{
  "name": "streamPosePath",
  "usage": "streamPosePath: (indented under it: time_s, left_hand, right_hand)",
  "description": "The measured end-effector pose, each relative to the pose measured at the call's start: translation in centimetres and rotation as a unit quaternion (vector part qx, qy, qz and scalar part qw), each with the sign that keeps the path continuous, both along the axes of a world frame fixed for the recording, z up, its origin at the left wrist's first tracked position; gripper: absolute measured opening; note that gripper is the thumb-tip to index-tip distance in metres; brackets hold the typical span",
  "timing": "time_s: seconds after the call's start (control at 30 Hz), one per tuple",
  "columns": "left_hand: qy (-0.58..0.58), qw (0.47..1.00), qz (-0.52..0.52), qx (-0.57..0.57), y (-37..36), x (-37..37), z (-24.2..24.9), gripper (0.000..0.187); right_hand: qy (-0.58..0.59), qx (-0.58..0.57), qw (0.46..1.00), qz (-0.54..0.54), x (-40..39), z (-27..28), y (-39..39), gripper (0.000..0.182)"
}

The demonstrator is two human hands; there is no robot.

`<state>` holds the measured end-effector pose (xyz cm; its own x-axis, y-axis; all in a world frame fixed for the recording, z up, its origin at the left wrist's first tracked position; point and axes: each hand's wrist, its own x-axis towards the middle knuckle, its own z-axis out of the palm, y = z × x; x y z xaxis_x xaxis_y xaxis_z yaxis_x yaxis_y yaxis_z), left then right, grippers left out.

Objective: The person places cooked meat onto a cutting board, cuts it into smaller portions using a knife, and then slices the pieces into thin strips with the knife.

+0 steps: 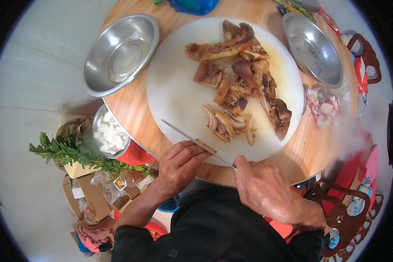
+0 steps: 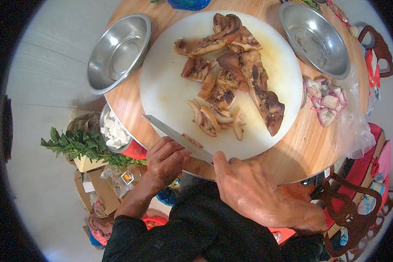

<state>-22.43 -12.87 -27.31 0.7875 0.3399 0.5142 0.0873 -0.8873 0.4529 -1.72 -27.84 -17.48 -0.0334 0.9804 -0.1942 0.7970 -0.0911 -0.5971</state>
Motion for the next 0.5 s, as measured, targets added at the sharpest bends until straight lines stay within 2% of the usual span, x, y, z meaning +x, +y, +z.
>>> streamPosePath:
  time_s: [0.27,0.37,0.5]
  left_hand:
    - [0.006,1.000,0.011,0.005,-0.1,0.3,0.2,0.037]
    - [0.007,1.000,0.013,0.010,-0.1,0.3,0.1,0.037]
    - [0.011,1.000,0.005,0.004,-0.1,0.3,0.2,0.036]
  right_hand:
    - [-0.011,-0.027,0.999,0.017,0.1,0.7,-0.7,0.013]
    - [-0.026,0.015,1.000,0.002,0.1,0.6,-1.9,0.016]
    - [-0.031,-0.040,0.999,0.014,0.4,1.5,-2.0,0.020]
